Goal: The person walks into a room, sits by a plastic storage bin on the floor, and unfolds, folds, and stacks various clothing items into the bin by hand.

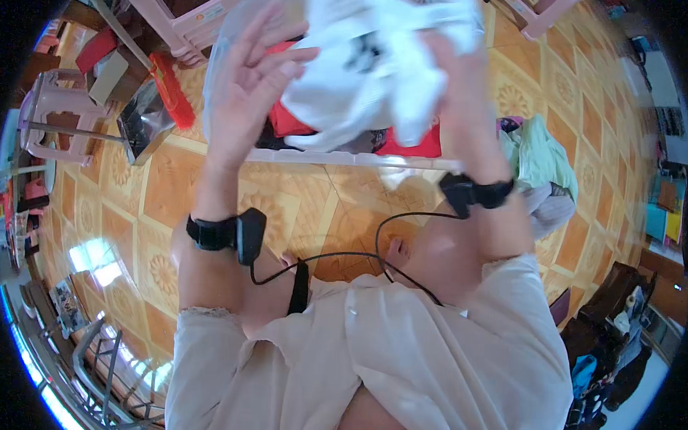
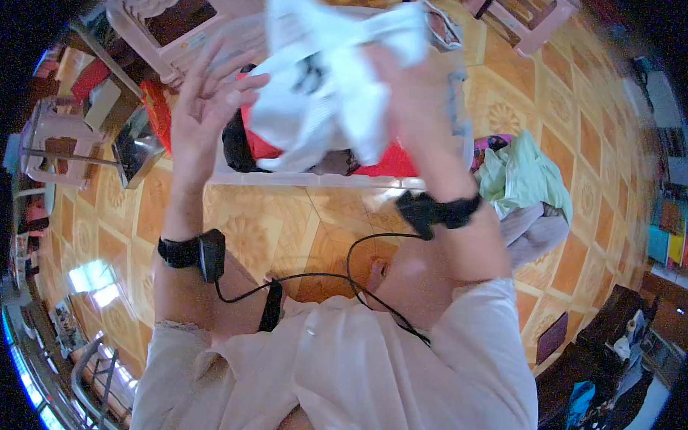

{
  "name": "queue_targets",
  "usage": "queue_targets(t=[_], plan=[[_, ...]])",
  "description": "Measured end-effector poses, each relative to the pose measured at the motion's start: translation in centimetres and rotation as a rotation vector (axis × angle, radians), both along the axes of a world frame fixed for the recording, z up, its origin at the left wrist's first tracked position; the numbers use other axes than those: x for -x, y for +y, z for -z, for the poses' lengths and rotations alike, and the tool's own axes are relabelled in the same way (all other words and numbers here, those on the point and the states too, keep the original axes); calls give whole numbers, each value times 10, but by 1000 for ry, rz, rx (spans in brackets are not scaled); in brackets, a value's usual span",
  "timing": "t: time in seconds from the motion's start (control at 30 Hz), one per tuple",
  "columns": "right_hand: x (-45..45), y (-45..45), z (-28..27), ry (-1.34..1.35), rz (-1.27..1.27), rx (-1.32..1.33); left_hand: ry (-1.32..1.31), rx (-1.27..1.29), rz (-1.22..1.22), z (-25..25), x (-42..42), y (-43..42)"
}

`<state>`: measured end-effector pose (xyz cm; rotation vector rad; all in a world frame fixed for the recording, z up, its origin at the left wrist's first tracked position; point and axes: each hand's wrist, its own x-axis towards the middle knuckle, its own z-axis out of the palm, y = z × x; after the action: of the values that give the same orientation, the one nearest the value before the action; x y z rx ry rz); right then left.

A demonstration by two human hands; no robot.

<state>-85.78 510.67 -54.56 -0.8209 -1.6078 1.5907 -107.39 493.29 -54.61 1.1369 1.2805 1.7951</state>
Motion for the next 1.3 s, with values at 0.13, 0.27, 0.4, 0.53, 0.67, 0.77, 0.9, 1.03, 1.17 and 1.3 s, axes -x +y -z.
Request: queue_targets(t=[0.13, 0.27, 0.4, 0.53, 0.67, 0.77, 0.9, 1.03, 1.17, 1.3], plan=[[-113, 82, -31, 202, 462, -89, 454, 257, -368, 44, 65, -26], [-242, 83, -65, 171, 787, -294, 645, 451, -559, 58, 108, -46], [-328, 92, -13, 4, 1046, -468, 949, 582, -646, 99, 136, -52], [-447, 121, 143, -767, 1086, -408, 893, 650, -489, 127, 141, -46], [-492, 119, 212, -1410, 598, -219, 889, 720, -611, 142, 133, -41], [-453, 113, 164, -1831, 392, -118, 828, 698, -669, 152, 143, -39], [-361, 136, 75, -1727, 419, -512, 610, 721, -660, 154, 149, -44], [-172, 140, 13, -942, 195, -560, 639, 674, -743, 152, 139, -40], [17, 112, 40, -770, -482, -263, 668, 710, -776, 150, 137, -41], [133, 86, 139, -1192, -944, -136, 680, 697, -804, 148, 135, -42]])
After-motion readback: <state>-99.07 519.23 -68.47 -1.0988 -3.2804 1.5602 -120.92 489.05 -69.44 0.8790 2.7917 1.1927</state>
